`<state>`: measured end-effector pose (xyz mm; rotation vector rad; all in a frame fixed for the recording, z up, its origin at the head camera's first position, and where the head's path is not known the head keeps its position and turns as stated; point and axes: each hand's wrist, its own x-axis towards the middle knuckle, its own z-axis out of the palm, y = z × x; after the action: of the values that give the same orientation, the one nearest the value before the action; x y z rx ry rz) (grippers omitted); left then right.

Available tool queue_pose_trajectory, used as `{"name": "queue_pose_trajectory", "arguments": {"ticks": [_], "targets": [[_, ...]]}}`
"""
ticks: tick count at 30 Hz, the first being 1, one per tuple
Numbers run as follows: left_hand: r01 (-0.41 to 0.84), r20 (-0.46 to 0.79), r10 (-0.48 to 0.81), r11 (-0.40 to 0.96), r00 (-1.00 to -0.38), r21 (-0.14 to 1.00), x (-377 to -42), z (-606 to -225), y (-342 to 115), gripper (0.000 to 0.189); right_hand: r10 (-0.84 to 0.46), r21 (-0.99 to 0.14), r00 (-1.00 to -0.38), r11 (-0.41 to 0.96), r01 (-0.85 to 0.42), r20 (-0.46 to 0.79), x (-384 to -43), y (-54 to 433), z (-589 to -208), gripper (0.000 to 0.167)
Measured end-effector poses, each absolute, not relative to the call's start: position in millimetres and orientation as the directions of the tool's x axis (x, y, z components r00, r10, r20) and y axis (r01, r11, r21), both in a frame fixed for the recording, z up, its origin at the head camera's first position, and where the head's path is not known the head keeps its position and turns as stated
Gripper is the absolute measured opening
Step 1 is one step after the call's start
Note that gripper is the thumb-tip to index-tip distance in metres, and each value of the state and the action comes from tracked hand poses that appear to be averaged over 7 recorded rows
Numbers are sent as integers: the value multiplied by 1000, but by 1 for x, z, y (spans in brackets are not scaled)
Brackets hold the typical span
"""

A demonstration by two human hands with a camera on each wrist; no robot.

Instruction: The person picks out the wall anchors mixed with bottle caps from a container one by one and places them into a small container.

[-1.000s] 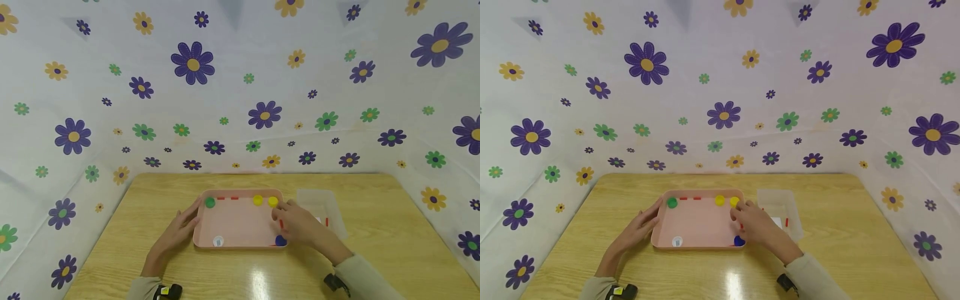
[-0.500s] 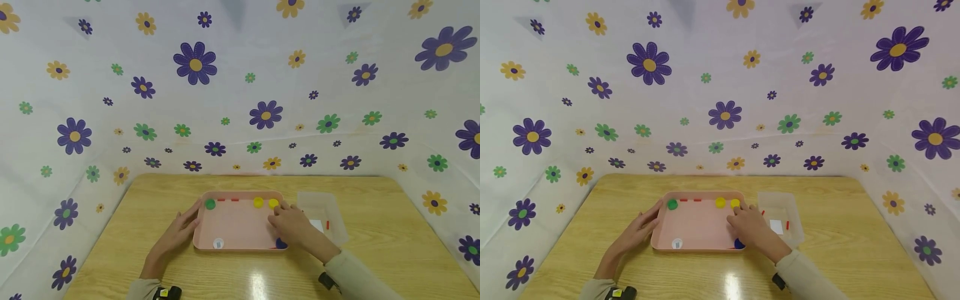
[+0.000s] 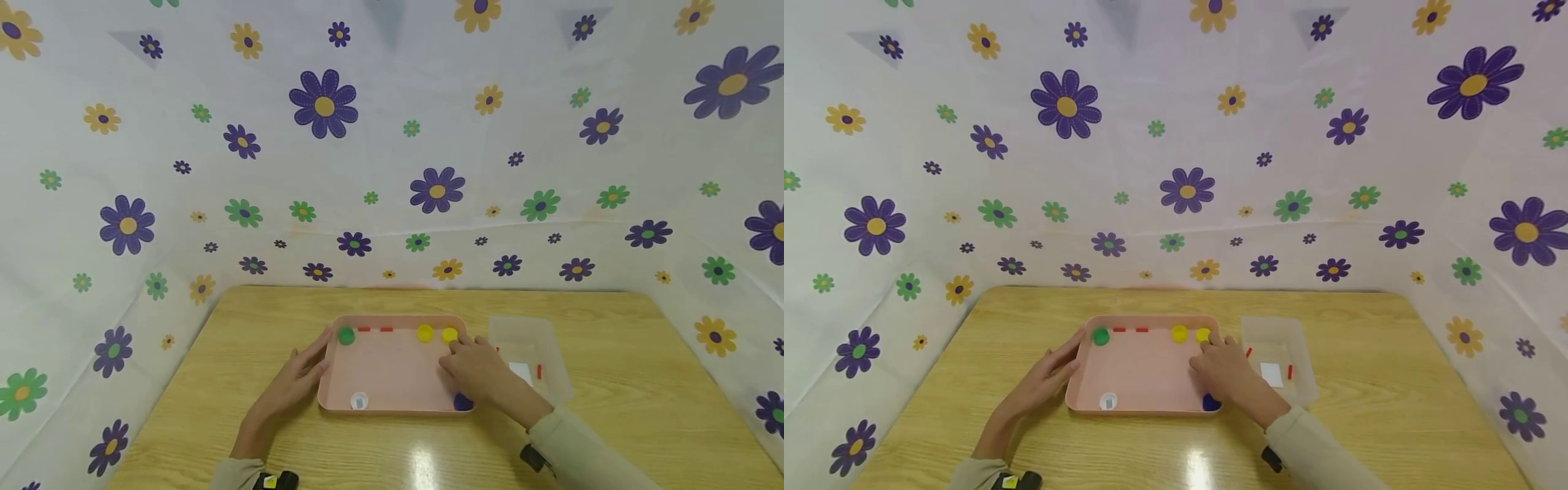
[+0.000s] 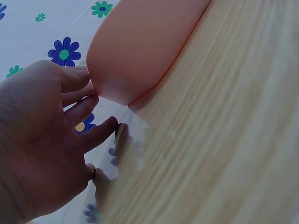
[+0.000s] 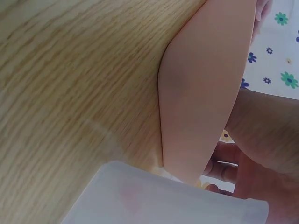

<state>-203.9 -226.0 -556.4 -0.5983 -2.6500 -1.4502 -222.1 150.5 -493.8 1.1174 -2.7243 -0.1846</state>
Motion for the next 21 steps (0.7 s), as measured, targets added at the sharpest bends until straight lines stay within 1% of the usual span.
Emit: {"name": "queue_pose_trajectory", "arguments": {"ticks": [7,12,17,21], "targets": [[376,248,311,473,-918,797,-203,-555,-226,56,-712,188,-687,701,-688,144,-225,151,-499,25],[369,242,306,478,-921,797,-204,-553,-227,56,-720,215,-680,692,-689,140,-226,150,-498,22],[361,233,308,476,-922,802,-206,-551,-227,56,-705,240,-703,701,-671,95,-226,147,-494,18],[364,232,314,472,-921,803,-207,-550,-227,57,-699,236,-712,705,-669,70,-225,146,-491,17]]}}
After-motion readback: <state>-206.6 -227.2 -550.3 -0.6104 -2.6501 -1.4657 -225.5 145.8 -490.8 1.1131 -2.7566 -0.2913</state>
